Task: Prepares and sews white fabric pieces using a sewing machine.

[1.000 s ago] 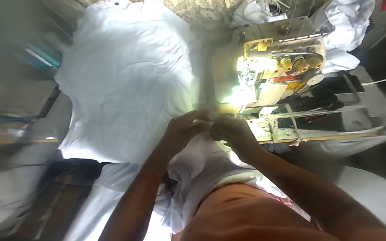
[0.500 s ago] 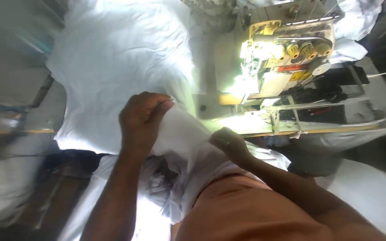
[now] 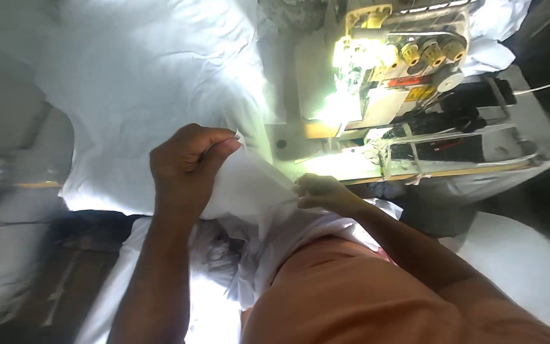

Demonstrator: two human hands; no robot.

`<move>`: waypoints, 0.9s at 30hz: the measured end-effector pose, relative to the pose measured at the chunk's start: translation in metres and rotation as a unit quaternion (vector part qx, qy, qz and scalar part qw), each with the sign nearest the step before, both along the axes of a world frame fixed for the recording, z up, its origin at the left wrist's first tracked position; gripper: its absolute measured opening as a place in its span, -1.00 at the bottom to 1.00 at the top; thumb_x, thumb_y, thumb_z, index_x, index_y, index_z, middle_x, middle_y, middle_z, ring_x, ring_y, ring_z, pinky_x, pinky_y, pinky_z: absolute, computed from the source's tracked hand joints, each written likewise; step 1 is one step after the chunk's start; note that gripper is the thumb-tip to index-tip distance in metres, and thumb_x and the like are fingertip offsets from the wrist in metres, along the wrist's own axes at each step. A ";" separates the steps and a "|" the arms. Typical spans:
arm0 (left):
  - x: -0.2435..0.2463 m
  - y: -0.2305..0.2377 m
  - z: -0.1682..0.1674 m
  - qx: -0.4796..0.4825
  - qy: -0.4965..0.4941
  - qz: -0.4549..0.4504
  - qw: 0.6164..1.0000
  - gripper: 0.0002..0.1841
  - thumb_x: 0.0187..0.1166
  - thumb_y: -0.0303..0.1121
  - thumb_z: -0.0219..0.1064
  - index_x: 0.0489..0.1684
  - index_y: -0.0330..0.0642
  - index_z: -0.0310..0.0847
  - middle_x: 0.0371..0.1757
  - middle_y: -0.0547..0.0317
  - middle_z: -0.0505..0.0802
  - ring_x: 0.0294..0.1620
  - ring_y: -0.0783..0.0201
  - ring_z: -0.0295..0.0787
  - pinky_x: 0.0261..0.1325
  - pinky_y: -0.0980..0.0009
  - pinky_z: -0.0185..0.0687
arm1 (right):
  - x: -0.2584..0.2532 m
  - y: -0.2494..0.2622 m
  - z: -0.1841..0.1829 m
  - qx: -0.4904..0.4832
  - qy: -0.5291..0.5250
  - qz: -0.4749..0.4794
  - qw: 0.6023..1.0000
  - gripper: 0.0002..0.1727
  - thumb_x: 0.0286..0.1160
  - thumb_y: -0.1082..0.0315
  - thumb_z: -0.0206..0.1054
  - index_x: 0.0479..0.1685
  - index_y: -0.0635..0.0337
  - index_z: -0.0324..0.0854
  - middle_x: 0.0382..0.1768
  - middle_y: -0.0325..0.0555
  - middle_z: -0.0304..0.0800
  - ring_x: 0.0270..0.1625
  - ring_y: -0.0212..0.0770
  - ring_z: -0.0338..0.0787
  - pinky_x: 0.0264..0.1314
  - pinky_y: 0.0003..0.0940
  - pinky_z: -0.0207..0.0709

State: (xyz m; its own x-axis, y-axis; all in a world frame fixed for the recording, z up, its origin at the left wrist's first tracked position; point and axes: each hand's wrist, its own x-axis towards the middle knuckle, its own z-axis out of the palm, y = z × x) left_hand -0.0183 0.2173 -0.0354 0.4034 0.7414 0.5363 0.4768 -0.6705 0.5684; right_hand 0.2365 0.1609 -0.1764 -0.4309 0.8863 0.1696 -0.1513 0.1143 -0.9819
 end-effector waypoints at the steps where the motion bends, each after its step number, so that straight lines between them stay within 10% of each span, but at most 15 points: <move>1: -0.001 -0.002 0.002 0.008 0.004 0.000 1.000 -0.78 0.69 -0.40 0.30 -0.10 -0.44 0.76 -0.23 0.27 0.75 -0.17 0.77 0.56 -0.02 0.84 0.43 | 0.001 0.000 0.000 -0.010 0.016 0.007 1.000 -0.89 0.44 0.41 0.47 -0.16 0.20 0.69 -0.14 -0.35 0.72 -0.49 -0.69 0.41 -0.49 -0.77 0.27; 20: -0.014 -0.030 -0.013 0.038 -0.047 0.075 0.995 -0.83 0.65 -0.40 0.34 -0.10 -0.37 0.75 -0.14 0.39 0.76 -0.05 0.79 0.57 0.09 0.80 0.45 | 0.006 -0.027 0.016 -0.031 0.010 -0.075 0.997 -0.93 0.48 0.47 0.45 -0.26 0.18 0.64 -0.40 -0.30 0.70 -0.53 -0.58 0.54 -0.51 -0.73 0.43; 27: -0.033 -0.044 -0.064 -0.083 -0.157 0.098 0.979 -0.84 0.74 -0.35 0.22 0.09 -0.05 0.70 0.22 0.49 0.82 0.37 0.43 0.71 0.48 0.35 0.60 | 0.002 -0.037 0.016 0.071 -0.080 -0.134 0.985 -0.84 0.40 0.36 0.53 -0.33 0.27 0.71 -0.35 -0.24 0.70 -0.41 -0.59 0.52 -0.37 -0.72 0.41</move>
